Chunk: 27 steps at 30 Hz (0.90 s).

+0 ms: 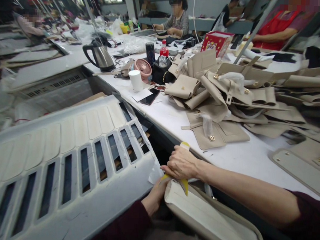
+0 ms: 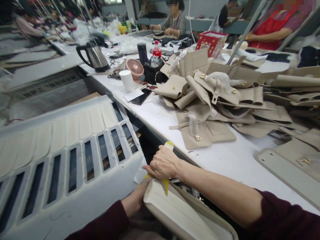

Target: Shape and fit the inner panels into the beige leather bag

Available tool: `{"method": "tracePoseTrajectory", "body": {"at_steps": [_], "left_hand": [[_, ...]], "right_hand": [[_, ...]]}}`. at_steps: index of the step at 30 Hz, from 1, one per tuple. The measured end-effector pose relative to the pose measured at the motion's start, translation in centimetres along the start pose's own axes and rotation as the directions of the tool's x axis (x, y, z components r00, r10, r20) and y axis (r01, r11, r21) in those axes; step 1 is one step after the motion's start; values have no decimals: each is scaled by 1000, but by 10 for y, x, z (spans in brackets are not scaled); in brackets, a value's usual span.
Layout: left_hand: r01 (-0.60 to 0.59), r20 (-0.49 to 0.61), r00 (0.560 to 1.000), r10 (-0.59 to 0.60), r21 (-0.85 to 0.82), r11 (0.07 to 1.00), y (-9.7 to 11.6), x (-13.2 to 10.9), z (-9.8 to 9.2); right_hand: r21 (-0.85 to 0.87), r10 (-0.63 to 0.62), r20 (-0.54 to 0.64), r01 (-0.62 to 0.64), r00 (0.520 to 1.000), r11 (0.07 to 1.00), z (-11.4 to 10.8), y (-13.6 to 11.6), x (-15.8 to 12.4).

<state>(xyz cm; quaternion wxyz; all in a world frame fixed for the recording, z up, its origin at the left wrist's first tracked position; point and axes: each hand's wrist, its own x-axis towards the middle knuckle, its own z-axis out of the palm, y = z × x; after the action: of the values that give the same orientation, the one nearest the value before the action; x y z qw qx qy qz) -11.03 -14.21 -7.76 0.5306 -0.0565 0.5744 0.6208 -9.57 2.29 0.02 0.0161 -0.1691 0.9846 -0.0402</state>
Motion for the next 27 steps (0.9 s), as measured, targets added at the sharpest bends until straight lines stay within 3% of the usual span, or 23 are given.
{"method": "tracePoseTrajectory", "body": {"at_steps": [5, 7, 10, 14, 19, 24, 26, 27], "left_hand": [[-246, 18, 969, 247, -20, 969, 16, -38, -25], [-335, 60, 942, 330, 165, 928, 25, -48, -26], [-419, 181, 907, 381, 491, 764, 36, -56, -18], [-433, 204, 888, 413, 674, 599, 44, -61, -7], [-427, 207, 869, 449, 772, 472, 43, -64, -4], [-426, 260, 823, 505, 871, 246, 36, -65, -2], [-469, 298, 811, 504, 846, 253, 36, -63, -4], [-494, 310, 817, 486, 810, 314, 36, -61, -6]], "right_hand": [[-13, -8, -49, 7, 999, 1000, 5, 1, -3], [-22, -8, -59, 7, 998, 1000, 6, 1, -3], [-29, -10, -64, 9, 998, 1000, 5, 1, -4], [-20, -20, -68, 18, 998, 1000, 5, 0, -6], [-21, -31, -59, 30, 998, 999, 8, 0, -7], [15, 35, -28, -35, 999, 999, 10, -9, -21], [36, 115, -10, -114, 993, 993, 10, -16, -29], [46, 159, -1, -159, 987, 986, 9, -20, -32]]}}
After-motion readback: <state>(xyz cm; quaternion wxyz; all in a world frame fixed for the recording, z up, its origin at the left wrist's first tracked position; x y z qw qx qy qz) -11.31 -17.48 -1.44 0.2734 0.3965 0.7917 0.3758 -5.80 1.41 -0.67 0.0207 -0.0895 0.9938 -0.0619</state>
